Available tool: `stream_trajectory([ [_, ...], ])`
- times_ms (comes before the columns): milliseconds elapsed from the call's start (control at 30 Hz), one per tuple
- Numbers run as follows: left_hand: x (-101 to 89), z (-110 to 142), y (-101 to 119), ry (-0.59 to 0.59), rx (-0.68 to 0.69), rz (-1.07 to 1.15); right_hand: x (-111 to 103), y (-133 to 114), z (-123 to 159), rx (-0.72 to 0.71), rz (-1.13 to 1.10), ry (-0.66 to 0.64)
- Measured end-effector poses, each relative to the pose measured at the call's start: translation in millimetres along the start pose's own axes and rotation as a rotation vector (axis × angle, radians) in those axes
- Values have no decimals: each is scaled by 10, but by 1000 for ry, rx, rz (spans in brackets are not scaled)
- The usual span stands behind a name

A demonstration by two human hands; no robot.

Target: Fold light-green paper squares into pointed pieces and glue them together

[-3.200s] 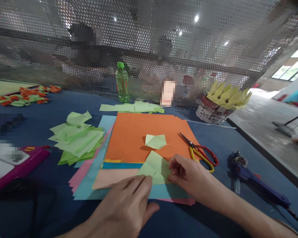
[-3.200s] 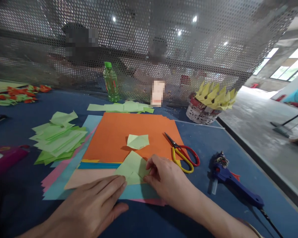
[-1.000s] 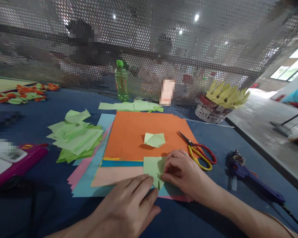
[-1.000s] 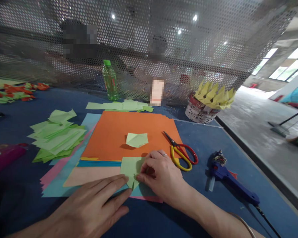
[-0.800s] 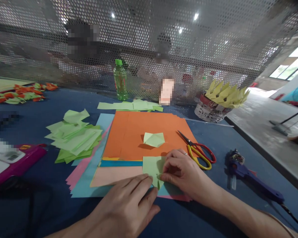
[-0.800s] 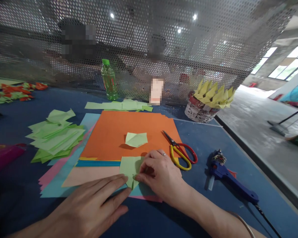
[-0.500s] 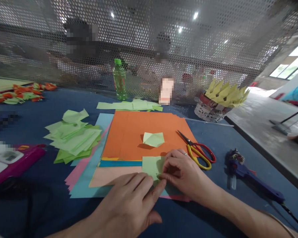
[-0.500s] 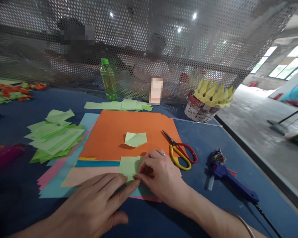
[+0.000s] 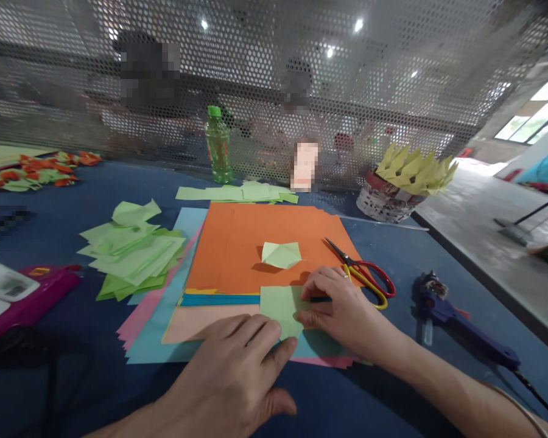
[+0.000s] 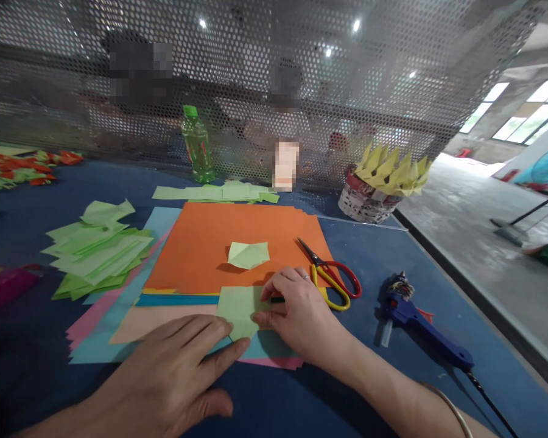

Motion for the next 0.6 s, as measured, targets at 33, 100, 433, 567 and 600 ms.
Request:
stream_trajectory([
  [33,7,5,-2,-1,1,3,-21,20,-5,-5,-4,8],
  [100,20,15,-5,-1,5,3,-58,58,-15,-17,-9,19],
  [433,-7,-17,29,-11,13,-46,30,-65,-51,-156,-81,2],
  [567,9,-16,12,-19,-15,-65,93,-127,-76,-126,-52,-8],
  [600,3,-12,14,-7,-14,-73,90,-121,-78,-103,-47,-2],
])
Point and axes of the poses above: each hand's wrist, its own z-axis away from the middle knuckle, its own x-axis out of the palm, y = z × x, the point moved 9 cm from there along -z, towards the middle knuckle, and after that the axes turned 7 degrees about -z, right-handed, at the moved point
